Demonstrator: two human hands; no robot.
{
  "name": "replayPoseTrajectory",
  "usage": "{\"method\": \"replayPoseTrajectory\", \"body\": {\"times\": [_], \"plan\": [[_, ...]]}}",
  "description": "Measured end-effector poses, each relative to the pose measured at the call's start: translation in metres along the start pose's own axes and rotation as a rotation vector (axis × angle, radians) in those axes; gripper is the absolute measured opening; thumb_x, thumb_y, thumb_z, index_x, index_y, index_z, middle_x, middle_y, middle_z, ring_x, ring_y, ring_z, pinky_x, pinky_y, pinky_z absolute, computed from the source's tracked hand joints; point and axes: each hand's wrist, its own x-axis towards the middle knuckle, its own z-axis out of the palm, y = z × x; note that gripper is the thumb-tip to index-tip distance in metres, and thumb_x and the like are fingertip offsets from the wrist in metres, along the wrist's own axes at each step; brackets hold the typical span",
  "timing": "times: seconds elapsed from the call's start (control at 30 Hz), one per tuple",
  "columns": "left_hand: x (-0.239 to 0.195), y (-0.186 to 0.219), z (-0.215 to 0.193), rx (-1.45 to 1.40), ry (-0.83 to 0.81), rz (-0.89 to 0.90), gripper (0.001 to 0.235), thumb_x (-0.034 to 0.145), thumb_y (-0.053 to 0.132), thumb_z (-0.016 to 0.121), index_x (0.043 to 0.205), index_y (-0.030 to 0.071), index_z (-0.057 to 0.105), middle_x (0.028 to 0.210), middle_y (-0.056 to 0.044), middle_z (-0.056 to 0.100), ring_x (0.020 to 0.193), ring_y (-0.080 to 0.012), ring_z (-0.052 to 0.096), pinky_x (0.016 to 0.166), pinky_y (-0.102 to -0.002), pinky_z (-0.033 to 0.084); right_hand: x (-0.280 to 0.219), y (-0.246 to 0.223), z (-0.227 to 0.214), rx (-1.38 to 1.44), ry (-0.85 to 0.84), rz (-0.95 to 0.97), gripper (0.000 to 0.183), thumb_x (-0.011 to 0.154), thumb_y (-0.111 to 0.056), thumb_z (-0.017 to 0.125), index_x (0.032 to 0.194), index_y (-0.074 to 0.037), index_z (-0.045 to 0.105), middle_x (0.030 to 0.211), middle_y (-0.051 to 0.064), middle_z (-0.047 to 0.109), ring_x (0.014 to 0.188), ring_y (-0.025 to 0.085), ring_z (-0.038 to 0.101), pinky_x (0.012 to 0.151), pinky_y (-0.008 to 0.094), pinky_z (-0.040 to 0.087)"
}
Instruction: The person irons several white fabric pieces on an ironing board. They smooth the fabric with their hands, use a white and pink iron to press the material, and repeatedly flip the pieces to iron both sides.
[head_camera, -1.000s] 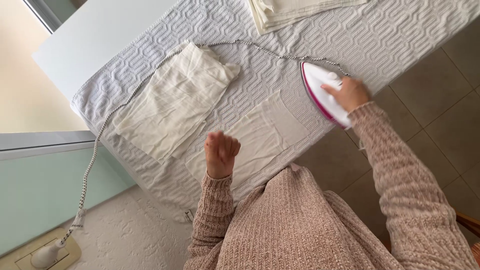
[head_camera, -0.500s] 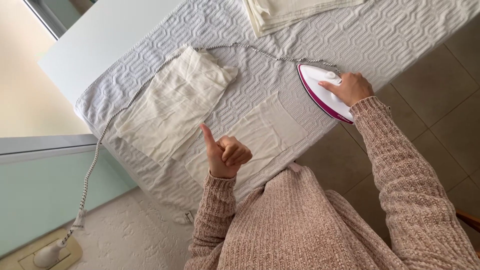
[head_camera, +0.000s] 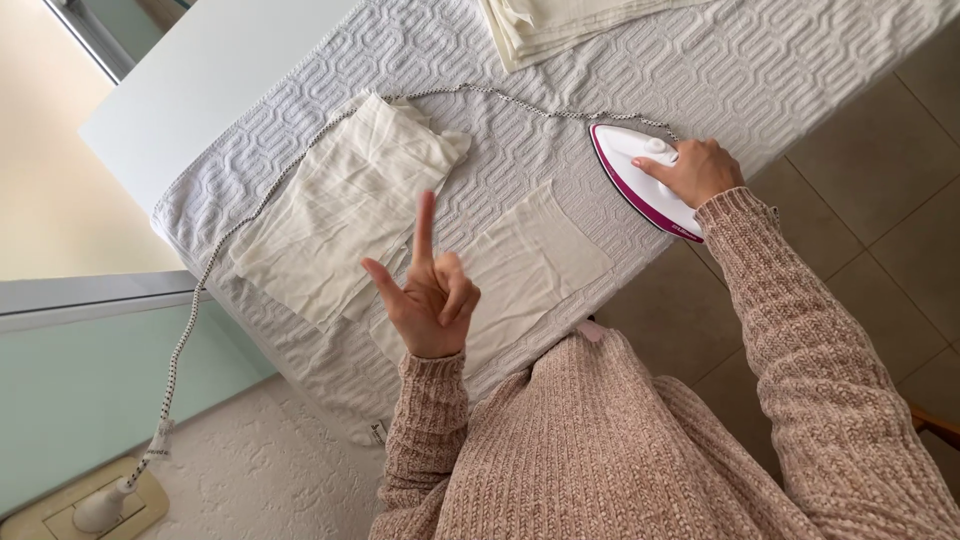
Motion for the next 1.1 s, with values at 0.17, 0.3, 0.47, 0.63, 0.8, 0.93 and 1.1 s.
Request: {"method": "replayPoseTrajectory", "body": {"times": [0.17, 0.3, 0.47, 0.63, 0.8, 0.93, 1.1], "plan": [[0.003, 0.002, -0.022, -0.067, 0.02, -0.036, 0.092, 0.093, 0.081, 0.023, 0.165, 0.025, 0.007, 0.164, -0.022, 0.032, 0.039, -0.0079, 0.042, 0.04, -0.021, 0.035, 0.0, 0.001, 0.0, -0.006, -0.01, -0.006, 0.069, 0.09, -0.073, 0.062, 0.111, -0.01, 0.079, 0.098, 0.026, 0.076, 0.102, 0.048, 0.07, 0.08, 0.057, 0.057], [0.004, 0.007, -0.014, -0.183, -0.018, 0.044, 0.094, 0.089, 0.083, 0.023, 0.163, 0.029, 0.005, 0.17, -0.026, 0.003, 0.11, -0.0488, 0.067, 0.034, -0.027, 0.051, 0.001, 0.003, 0.003, -0.017, 0.008, -0.013, 0.069, 0.09, -0.075, 0.061, 0.108, -0.01, 0.079, 0.096, 0.026, 0.076, 0.1, 0.048, 0.071, 0.079, 0.056, 0.057], [0.003, 0.008, -0.028, -0.074, -0.011, 0.071, 0.094, 0.089, 0.083, 0.022, 0.163, 0.029, 0.002, 0.17, -0.025, 0.003, 0.14, -0.0536, 0.042, 0.045, -0.03, 0.06, -0.002, -0.001, -0.001, -0.009, 0.012, -0.021, 0.07, 0.09, -0.074, 0.061, 0.108, -0.008, 0.079, 0.096, 0.028, 0.076, 0.101, 0.049, 0.07, 0.081, 0.056, 0.057], [0.002, 0.004, -0.013, -0.057, 0.008, 0.1, 0.095, 0.089, 0.084, 0.021, 0.163, 0.029, 0.0, 0.169, -0.025, 0.005, 0.143, -0.0518, 0.037, 0.052, -0.031, 0.065, 0.0, 0.003, 0.001, -0.018, 0.021, -0.029, 0.073, 0.09, -0.076, 0.06, 0.108, -0.008, 0.079, 0.096, 0.027, 0.076, 0.1, 0.048, 0.071, 0.08, 0.056, 0.057], [0.002, 0.002, -0.009, -0.035, 0.089, 0.173, 0.087, 0.09, 0.08, 0.026, 0.161, 0.036, 0.002, 0.171, -0.008, 0.009, 0.158, -0.0329, 0.012, 0.112, -0.08, 0.028, 0.002, 0.005, 0.004, -0.027, 0.011, -0.016, 0.072, 0.09, -0.076, 0.06, 0.109, -0.009, 0.079, 0.096, 0.027, 0.076, 0.101, 0.048, 0.071, 0.081, 0.056, 0.057], [0.001, 0.001, -0.007, -0.081, 0.102, 0.176, 0.087, 0.09, 0.079, 0.026, 0.161, 0.036, 0.003, 0.171, -0.008, 0.008, 0.158, -0.0335, 0.011, 0.112, -0.082, 0.026, 0.004, 0.006, 0.007, -0.019, 0.01, -0.014, 0.074, 0.089, -0.079, 0.059, 0.109, -0.01, 0.079, 0.096, 0.027, 0.076, 0.1, 0.048, 0.071, 0.08, 0.056, 0.057], [0.001, 0.002, -0.004, -0.081, 0.1, 0.173, 0.086, 0.091, 0.077, 0.027, 0.161, 0.036, 0.0, 0.171, -0.009, 0.005, 0.158, -0.0343, 0.008, 0.113, -0.082, 0.024, -0.007, 0.005, -0.003, 0.035, 0.025, -0.068, 0.089, 0.097, -0.086, 0.05, 0.103, -0.001, 0.077, 0.092, 0.031, 0.073, 0.098, 0.052, 0.07, 0.079, 0.06, 0.055]]}}
